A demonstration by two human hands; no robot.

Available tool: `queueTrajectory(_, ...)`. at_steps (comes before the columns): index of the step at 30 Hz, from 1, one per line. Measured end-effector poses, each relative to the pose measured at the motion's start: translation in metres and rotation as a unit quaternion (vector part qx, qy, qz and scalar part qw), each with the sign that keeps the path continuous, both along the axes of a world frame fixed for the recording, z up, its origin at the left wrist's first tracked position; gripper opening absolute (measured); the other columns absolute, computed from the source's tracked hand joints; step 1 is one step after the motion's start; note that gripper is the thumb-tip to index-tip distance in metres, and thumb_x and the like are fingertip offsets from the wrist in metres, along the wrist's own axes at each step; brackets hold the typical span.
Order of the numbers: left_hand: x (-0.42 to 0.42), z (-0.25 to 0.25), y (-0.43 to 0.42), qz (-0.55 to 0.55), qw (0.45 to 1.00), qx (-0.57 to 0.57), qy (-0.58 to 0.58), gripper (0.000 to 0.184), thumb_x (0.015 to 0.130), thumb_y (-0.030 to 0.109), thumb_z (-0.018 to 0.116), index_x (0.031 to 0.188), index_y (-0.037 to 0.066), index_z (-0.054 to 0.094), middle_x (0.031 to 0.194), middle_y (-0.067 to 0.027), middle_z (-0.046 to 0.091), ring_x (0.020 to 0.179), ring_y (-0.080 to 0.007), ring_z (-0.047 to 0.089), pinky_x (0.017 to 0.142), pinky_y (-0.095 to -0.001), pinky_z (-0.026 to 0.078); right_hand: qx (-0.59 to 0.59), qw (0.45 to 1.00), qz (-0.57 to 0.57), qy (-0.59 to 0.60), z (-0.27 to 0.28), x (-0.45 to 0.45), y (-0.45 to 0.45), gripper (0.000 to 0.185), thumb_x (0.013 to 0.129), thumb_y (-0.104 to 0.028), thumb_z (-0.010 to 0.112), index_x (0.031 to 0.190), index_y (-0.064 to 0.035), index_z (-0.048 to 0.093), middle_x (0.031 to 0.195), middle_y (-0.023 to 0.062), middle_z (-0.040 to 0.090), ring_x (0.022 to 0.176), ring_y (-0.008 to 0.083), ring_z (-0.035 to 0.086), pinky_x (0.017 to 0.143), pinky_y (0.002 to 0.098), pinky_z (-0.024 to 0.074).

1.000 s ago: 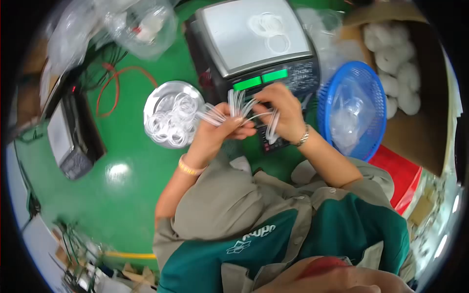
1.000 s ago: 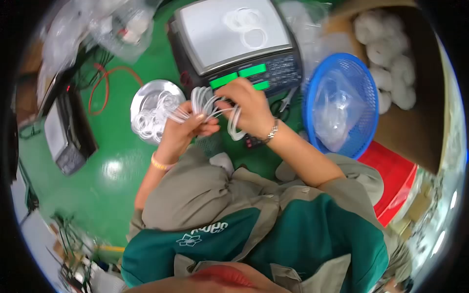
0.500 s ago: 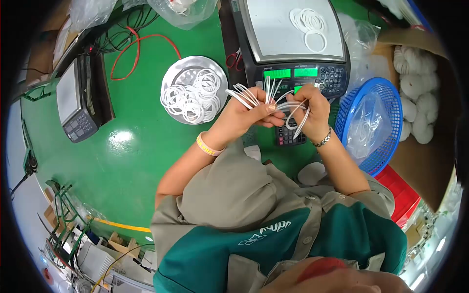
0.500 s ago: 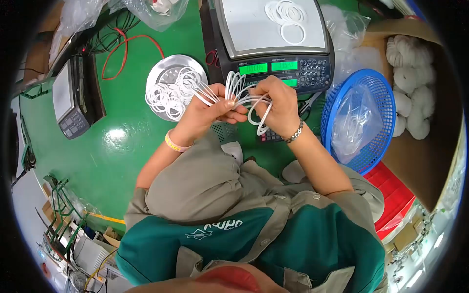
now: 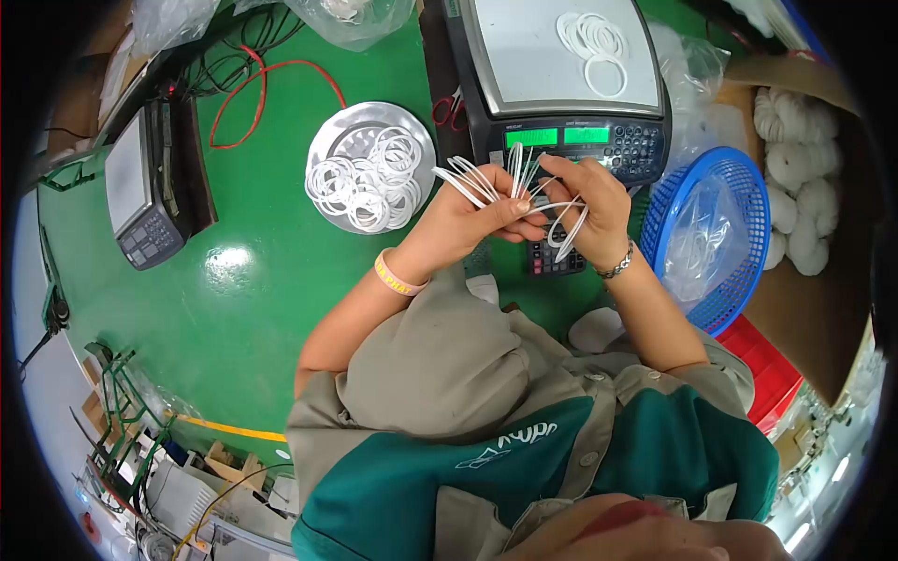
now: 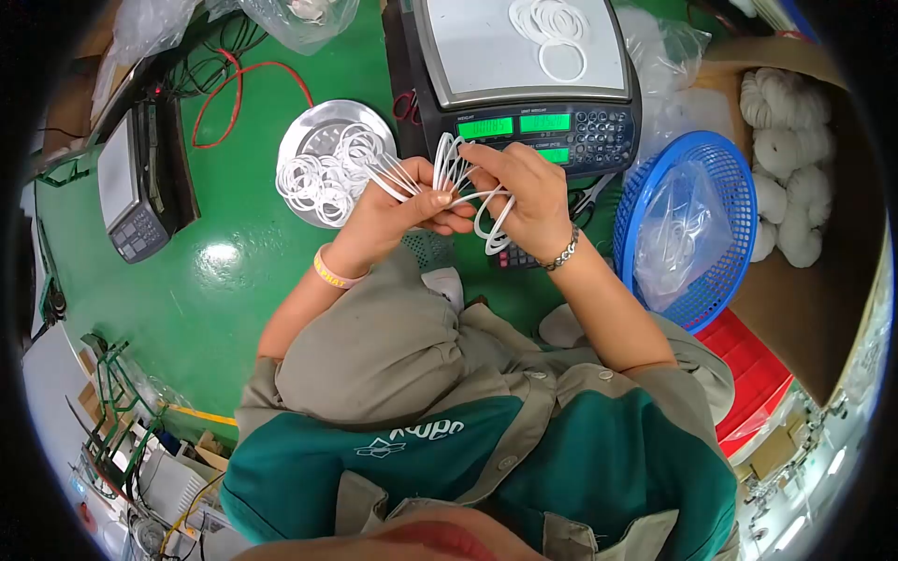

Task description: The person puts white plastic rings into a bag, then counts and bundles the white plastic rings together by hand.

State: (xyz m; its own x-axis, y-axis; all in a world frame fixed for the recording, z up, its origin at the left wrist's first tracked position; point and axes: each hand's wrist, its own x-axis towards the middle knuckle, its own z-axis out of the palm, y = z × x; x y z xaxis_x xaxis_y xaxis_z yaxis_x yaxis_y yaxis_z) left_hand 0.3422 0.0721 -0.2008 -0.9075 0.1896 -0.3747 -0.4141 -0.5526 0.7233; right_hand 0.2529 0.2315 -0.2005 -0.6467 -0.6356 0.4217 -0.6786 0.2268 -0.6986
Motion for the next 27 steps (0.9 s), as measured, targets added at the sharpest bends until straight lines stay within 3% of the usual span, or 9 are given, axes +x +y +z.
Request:
queueTrajectory(3, -0.0002, 0.0005, 0.0, -0.004, 1.0, -0.006, 0.004, 0.015, 0.085, 0.015, 0.053, 0.088, 0.002, 0.047, 0.085, -0.0123, 0.062, 0.077, -0.0186, 0.063, 0.064, -0.0252, 0.051, -0.005, 1.0, 0.001, -0.004, -0.0004, 0.0, 0.0002, 0.032, 0.065, 0.005, 0.065, 0.095, -0.0067, 0.061, 0.056, 0.0036, 0.045, 0.048, 0.0147, 0.043, 0.043, 0.0258, 0.0341)
queueTrajectory(8, -0.0001, 0.0021, 0.0, -0.009, 1.0, -0.017, 0.006, 0.015, 0.085, 0.015, 0.053, 0.089, 0.002, 0.047, 0.086, -0.0133, 0.062, 0.076, -0.019, 0.063, 0.065, -0.026, 0.051, -0.001, 1.0, 0.006, -0.002, -0.0015, -0.0012, 0.0023, 0.029, 0.066, 0.006, 0.062, 0.092, -0.0061, 0.061, 0.064, 0.004, 0.055, 0.052, 0.0149, 0.047, 0.046, 0.0243, 0.0377)
queueTrajectory(14, 0.0006, -0.0001, -0.0003, -0.004, 1.0, 0.002, 0.005, 0.016, 0.086, 0.017, 0.053, 0.088, 0.002, 0.047, 0.085, -0.0112, 0.062, 0.076, -0.0178, 0.063, 0.061, -0.0222, 0.049, -0.006, 0.999, -0.018, 0.032, 0.0022, -0.0004, 0.0005, 0.022, 0.06, 0.003, 0.064, 0.078, -0.0072, 0.057, 0.075, 0.0063, 0.05, 0.063, 0.0196, 0.054, 0.053, 0.0284, 0.0449)
queueTrajectory(18, 0.0004, -0.0011, -0.0005, -0.019, 1.0, -0.002, 0.008, 0.017, 0.086, 0.018, 0.053, 0.09, 0.002, 0.047, 0.087, -0.0135, 0.062, 0.078, -0.0194, 0.063, 0.064, -0.0246, 0.051, -0.019, 1.0, 0.003, 0.014, -0.003, -0.0029, -0.0014, 0.02, 0.058, 0.001, 0.064, 0.073, -0.0074, 0.055, 0.068, 0.0048, 0.05, 0.064, 0.0201, 0.053, 0.057, 0.0317, 0.0435)
queueTrajectory(23, 0.001, -0.0008, -0.0014, -0.036, 0.999, -0.008, 0.006, 0.016, 0.087, 0.019, 0.051, 0.089, 0.003, 0.048, 0.089, -0.0126, 0.062, 0.078, -0.0183, 0.063, 0.065, -0.0244, 0.05, 0.025, 0.999, 0.031, 0.027, 0.0007, -0.0025, -0.0025, 0.037, 0.063, -0.008, 0.064, 0.099, -0.0118, 0.063, 0.063, 0.0015, 0.048, 0.06, 0.0164, 0.049, 0.055, 0.0284, 0.0399)
queueTrajectory(27, 0.0013, 0.001, -0.0017, -0.037, 0.999, -0.008, 0.005, 0.019, 0.089, 0.022, 0.046, 0.09, 0.004, 0.047, 0.09, -0.0134, 0.061, 0.079, -0.0188, 0.063, 0.066, -0.0252, 0.05, 0.019, 0.999, 0.013, 0.031, -0.0022, -0.002, -0.0019, 0.033, 0.063, -0.008, 0.065, 0.096, -0.013, 0.065, 0.064, 0.001, 0.047, 0.058, 0.0159, 0.047, 0.053, 0.027, 0.0392)
